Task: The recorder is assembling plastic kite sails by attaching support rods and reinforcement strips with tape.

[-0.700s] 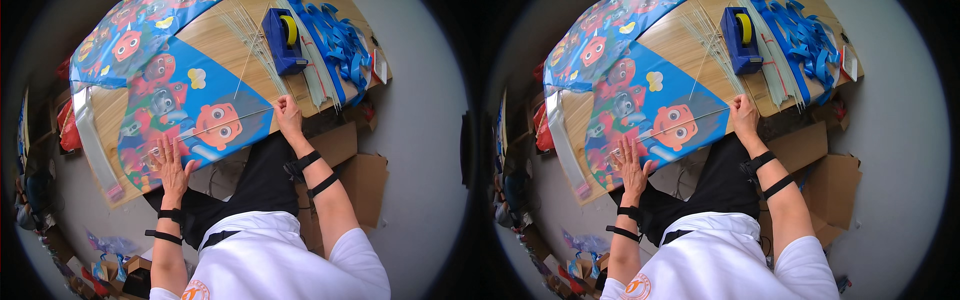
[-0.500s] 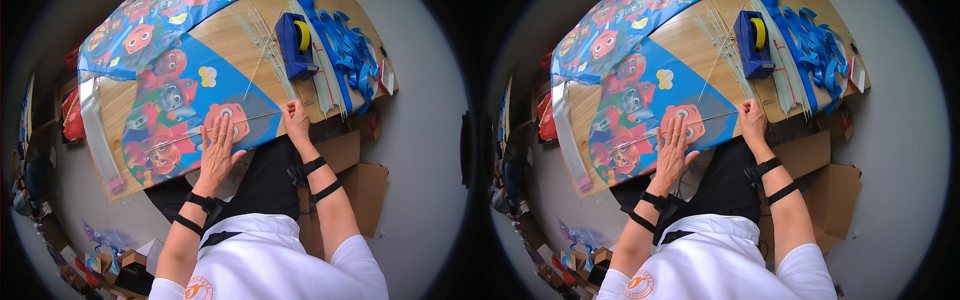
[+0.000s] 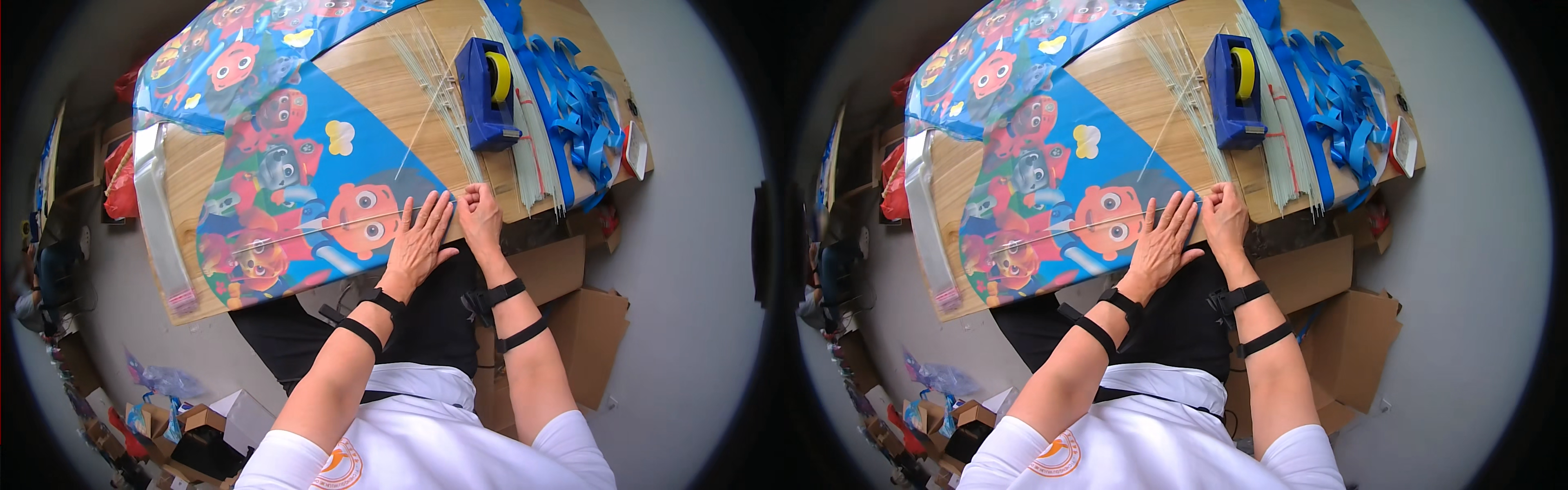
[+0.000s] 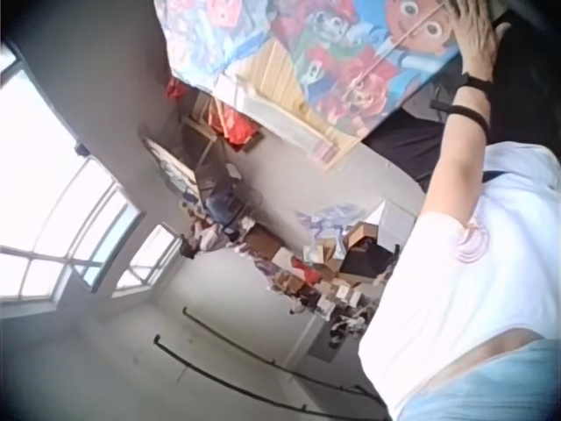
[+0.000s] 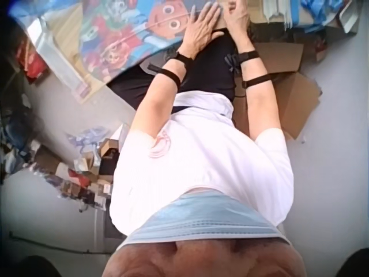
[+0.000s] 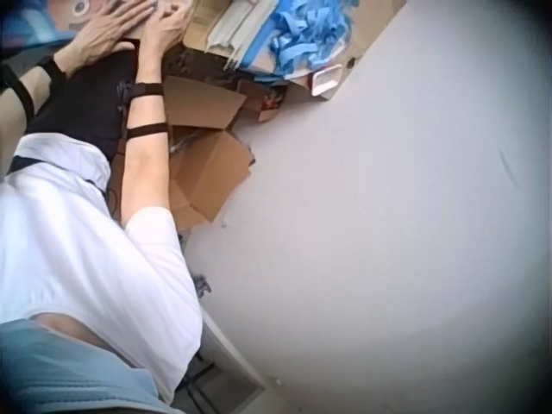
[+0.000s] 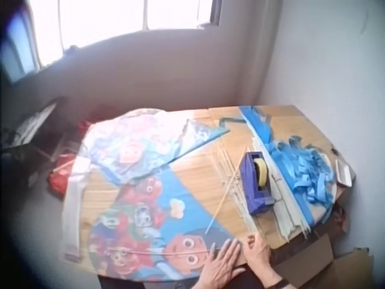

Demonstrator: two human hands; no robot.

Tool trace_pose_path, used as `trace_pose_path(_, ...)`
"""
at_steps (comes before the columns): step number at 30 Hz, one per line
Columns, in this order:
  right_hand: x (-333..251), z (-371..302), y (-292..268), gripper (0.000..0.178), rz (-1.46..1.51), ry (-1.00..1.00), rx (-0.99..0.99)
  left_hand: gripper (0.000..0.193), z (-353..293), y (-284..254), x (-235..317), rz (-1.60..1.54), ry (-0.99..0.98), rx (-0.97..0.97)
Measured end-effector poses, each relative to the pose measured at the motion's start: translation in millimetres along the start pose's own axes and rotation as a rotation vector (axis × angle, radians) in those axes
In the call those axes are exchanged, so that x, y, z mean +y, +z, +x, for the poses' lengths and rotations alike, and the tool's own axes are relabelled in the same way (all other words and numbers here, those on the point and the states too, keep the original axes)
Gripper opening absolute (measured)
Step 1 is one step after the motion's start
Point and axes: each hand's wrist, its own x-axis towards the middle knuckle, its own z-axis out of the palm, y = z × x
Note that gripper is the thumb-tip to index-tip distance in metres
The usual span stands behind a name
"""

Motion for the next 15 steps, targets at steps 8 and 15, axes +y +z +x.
trace_pose_path(8, -1.7, 2.6, -5.5, 0.02, -0.004, 0.01, -0.01, 0.085, -24.2, -8.2, -21.5, 0.006, -0.063, 0.046)
trace_pose_path(15, 0.8, 2.3, -3.3, 0.02, -0.022, 0.008, -0.003, 0.086, -55.3, -21.6, -47.3, -0.024, -0.147, 0.08)
